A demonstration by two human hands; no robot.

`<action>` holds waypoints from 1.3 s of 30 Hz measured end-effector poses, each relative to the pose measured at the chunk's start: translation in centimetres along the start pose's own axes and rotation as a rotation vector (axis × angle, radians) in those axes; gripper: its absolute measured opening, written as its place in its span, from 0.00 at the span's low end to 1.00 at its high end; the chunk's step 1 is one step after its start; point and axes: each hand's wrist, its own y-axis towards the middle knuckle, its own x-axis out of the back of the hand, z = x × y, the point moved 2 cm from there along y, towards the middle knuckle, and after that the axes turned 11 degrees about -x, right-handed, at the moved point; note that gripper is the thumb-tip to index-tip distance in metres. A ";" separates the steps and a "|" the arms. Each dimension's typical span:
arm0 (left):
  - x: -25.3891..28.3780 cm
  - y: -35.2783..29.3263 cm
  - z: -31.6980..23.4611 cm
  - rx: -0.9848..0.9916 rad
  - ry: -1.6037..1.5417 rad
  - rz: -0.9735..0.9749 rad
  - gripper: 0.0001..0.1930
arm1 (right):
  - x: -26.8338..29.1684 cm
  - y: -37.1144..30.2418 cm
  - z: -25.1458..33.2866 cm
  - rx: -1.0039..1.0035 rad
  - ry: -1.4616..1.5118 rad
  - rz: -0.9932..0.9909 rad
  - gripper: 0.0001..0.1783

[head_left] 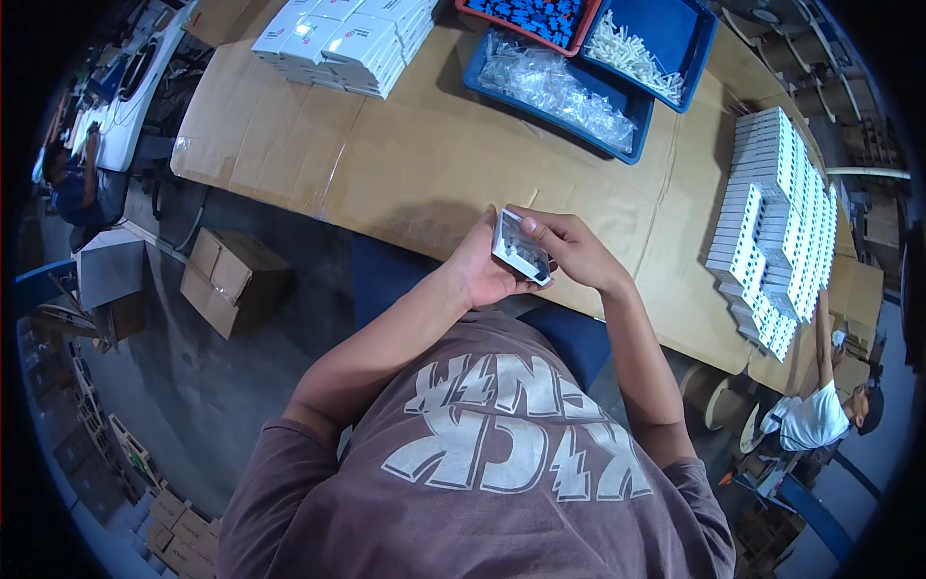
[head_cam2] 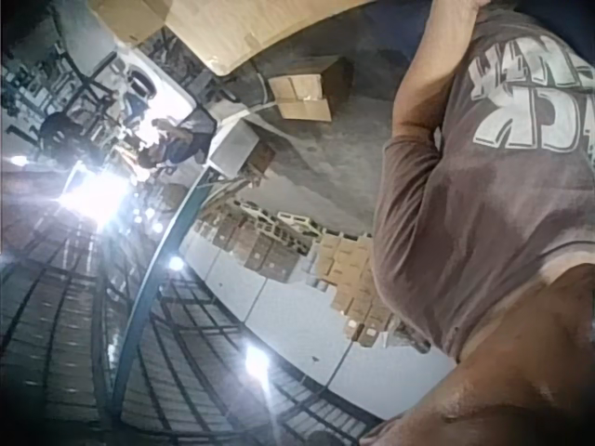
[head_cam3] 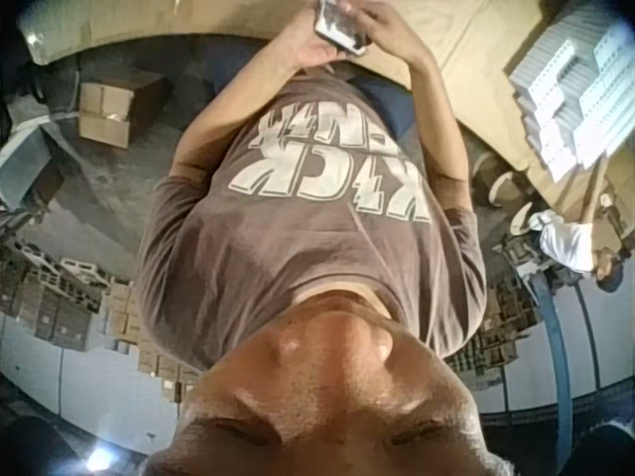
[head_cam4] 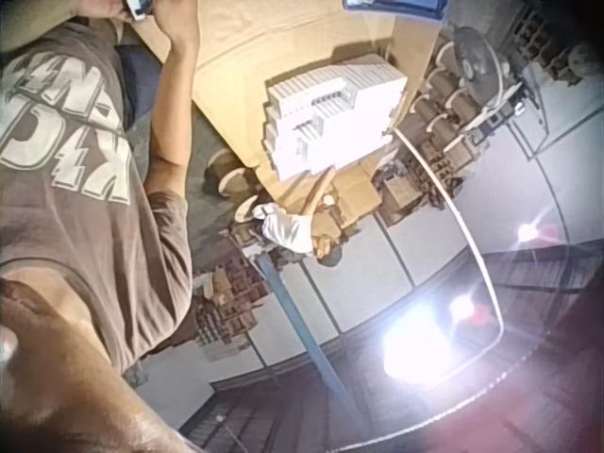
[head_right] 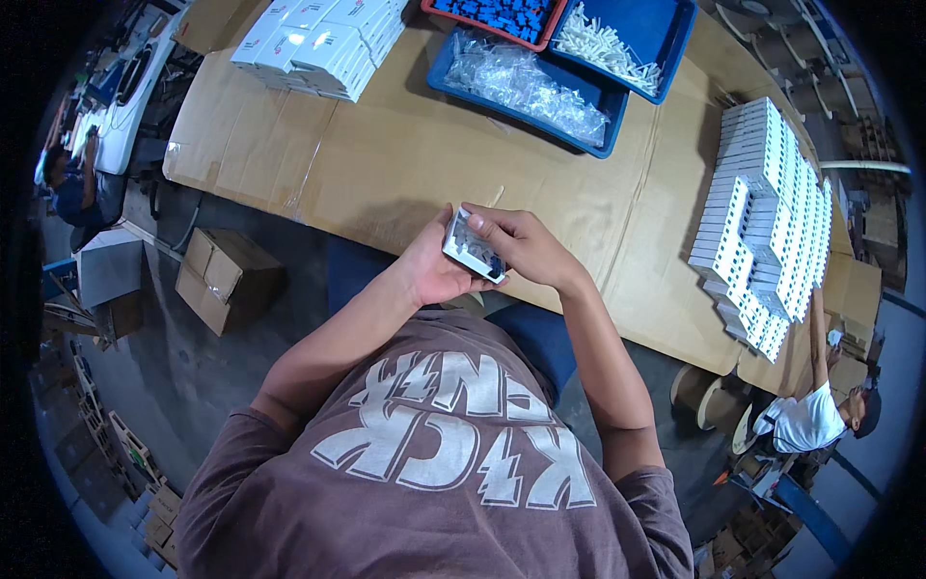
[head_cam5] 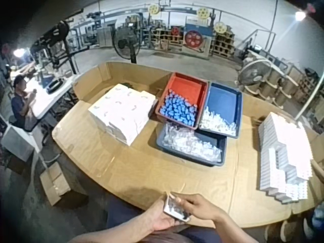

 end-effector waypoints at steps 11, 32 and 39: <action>0.6 0.2 0.3 -0.096 0.042 -0.062 0.32 | -1.3 -0.2 -1.1 -0.020 0.060 -0.060 0.26; -0.4 -1.7 0.1 -0.288 0.221 -0.129 0.25 | -3.8 -2.0 -1.2 0.387 -0.071 -0.250 0.29; -0.9 -1.7 0.3 -0.311 0.241 -0.142 0.26 | -3.5 -3.1 -0.3 0.450 -0.133 -0.252 0.33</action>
